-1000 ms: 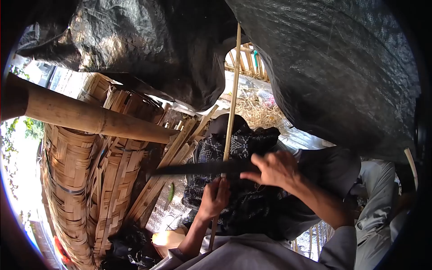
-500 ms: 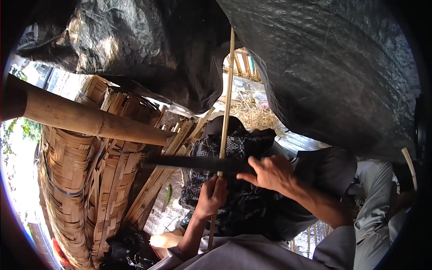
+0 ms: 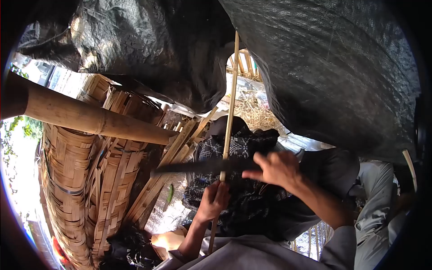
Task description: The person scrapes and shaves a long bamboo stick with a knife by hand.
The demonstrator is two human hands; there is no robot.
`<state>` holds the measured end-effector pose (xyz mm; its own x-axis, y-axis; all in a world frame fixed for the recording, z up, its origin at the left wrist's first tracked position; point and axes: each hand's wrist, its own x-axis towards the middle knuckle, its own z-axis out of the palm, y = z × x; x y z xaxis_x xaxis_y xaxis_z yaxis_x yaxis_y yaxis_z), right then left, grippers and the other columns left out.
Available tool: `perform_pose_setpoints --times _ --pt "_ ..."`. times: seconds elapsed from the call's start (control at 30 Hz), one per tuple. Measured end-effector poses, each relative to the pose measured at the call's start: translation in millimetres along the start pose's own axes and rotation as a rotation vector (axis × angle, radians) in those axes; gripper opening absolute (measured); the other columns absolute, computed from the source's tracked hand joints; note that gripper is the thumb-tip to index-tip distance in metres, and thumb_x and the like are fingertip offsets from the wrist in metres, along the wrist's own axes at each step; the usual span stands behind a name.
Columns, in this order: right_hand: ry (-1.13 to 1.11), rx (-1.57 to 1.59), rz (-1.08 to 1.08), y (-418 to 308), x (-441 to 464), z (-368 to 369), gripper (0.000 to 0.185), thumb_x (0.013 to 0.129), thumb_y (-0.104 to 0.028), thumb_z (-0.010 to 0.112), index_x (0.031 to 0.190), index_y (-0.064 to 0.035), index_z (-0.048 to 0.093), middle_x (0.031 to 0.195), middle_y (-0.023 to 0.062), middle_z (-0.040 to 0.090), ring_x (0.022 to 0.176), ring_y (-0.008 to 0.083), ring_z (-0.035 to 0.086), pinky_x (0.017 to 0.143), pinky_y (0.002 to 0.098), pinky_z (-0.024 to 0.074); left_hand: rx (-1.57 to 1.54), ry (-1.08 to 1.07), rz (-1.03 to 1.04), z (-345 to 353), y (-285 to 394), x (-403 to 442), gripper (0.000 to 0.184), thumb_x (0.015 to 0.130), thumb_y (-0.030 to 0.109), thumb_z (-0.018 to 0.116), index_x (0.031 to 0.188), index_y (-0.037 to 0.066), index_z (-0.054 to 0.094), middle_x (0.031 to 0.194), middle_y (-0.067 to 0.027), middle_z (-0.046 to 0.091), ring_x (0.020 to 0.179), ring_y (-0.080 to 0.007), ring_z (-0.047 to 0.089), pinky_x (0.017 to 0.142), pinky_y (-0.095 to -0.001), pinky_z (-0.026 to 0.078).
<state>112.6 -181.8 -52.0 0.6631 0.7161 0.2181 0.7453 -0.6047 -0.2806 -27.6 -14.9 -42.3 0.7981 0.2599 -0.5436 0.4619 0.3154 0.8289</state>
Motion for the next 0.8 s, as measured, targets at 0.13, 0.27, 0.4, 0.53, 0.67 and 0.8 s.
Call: perform_pose_setpoints --times 0.13,0.27,0.4,0.53,0.67,0.8 --pt "0.081 -0.077 0.234 20 14 0 0.055 0.078 -0.065 0.049 0.077 -0.0112 0.061 0.040 0.0071 0.048 0.034 0.0228 0.051 0.032 0.0344 0.0394 -0.020 -0.115 -0.062 -8 2 -1 0.024 0.096 0.022 0.041 0.079 0.007 0.046 0.055 0.0053 0.037 0.043 -0.0028 0.035 0.038 -0.0191 0.027" --pt "-0.030 0.021 -0.012 5 -10 -3 0.059 0.076 -0.069 0.049 0.078 -0.0111 0.062 0.037 0.0056 0.045 0.033 0.0223 0.052 0.032 0.0330 0.0408 -0.019 -0.089 -0.046 -4 8 5 0.024 0.096 0.020 0.041 0.077 0.007 0.046 0.055 0.0055 0.038 0.044 -0.0023 0.036 0.039 -0.0190 0.027" --pt "-0.047 0.062 -0.080 -3 -8 1 0.056 0.072 -0.067 0.055 0.070 -0.0112 0.057 0.043 0.0054 0.049 0.036 0.0234 0.053 0.035 0.0345 0.0415 0.000 -0.013 0.005 -2 2 2 0.025 0.096 0.019 0.041 0.075 0.006 0.047 0.055 0.0053 0.040 0.044 -0.0019 0.037 0.039 -0.0189 0.027" --pt "-0.032 0.016 0.002 9 -1 -5 0.056 0.074 -0.065 0.055 0.072 -0.0100 0.058 0.044 0.0053 0.050 0.036 0.0229 0.053 0.036 0.0340 0.0420 -0.028 -0.068 0.017 -2 5 0 0.026 0.096 0.020 0.041 0.075 0.006 0.049 0.056 0.0051 0.041 0.045 -0.0020 0.038 0.039 -0.0186 0.027" --pt "0.018 0.025 0.041 18 2 -7 0.058 0.075 -0.067 0.052 0.073 -0.0092 0.060 0.041 0.0045 0.047 0.035 0.0222 0.052 0.033 0.0333 0.0409 0.191 0.000 0.105 -2 10 -1 0.029 0.096 0.020 0.040 0.074 0.004 0.049 0.055 0.0036 0.042 0.047 -0.0023 0.038 0.041 -0.0200 0.028" --pt "0.034 0.057 -0.018 13 1 -6 0.057 0.075 -0.065 0.053 0.071 -0.0092 0.057 0.043 0.0044 0.049 0.036 0.0215 0.052 0.034 0.0322 0.0406 0.331 0.098 0.158 -10 20 -5 0.031 0.096 0.019 0.041 0.071 0.002 0.049 0.053 0.0017 0.043 0.048 -0.0031 0.037 0.042 -0.0228 0.029"
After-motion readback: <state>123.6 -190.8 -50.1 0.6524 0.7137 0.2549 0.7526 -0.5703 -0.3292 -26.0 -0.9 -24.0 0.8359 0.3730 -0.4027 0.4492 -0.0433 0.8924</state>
